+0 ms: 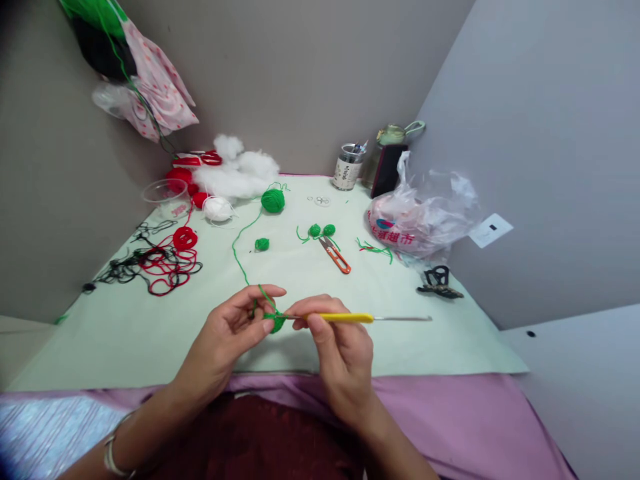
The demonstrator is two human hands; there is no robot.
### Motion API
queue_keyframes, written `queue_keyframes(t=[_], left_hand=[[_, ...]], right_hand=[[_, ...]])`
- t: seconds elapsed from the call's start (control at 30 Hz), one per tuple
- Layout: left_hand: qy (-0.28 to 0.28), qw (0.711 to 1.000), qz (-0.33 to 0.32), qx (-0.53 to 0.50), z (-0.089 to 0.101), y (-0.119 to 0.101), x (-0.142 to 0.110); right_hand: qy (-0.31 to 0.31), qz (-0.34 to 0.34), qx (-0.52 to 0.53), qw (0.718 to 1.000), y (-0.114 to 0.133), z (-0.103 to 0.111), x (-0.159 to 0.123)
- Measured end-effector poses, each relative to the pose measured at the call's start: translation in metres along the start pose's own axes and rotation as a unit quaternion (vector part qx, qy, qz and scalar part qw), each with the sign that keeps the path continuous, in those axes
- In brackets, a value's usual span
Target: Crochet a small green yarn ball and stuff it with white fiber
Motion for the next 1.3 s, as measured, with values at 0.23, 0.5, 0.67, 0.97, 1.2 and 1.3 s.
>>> queue_keyframes(t=[0.23,0.5,0.67,0.97,1.2,1.3], left_hand=[[-0.024,0.999,-0.010,0.022,-0.002,0.001,0.000],[0.045,0.966,0.112,-0.230,-0.014,0.005,0.000],[0.050,0.970,0.091,-0.218,-0.011,0.000,0.000],[0.009,0.981,0.046,-0.189,-0.013,0.005,-0.001],[0.033,0.954,0.089,-0.283,-0.006,0.002,0.004],[0.022,0.976,0.053,-0.211,-0.005,-0.001,0.002]], right_hand=[[0.052,0.119,-0.145,0.981,0.011,-0.005,-0.003],[0.019,0.200,-0.229,0.952,0.011,-0.005,-0.013],[-0.045,0.052,0.026,0.997,0.004,-0.003,0.002],[0.024,0.203,-0.274,0.940,0.009,-0.014,-0.013],[-0.070,0.036,0.015,0.997,0.002,-0.003,0.003],[-0.045,-0.029,0.063,0.997,-0.003,-0.011,0.010]])
Point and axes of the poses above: each hand's wrist, its own x-axis towards the middle knuckle, its own z-axis out of the back of the hand, y = z × x, the point moved 4 cm from there along x, towards the middle knuckle, and after that the axes turned 3 degrees about y, right-handed, at the moved point
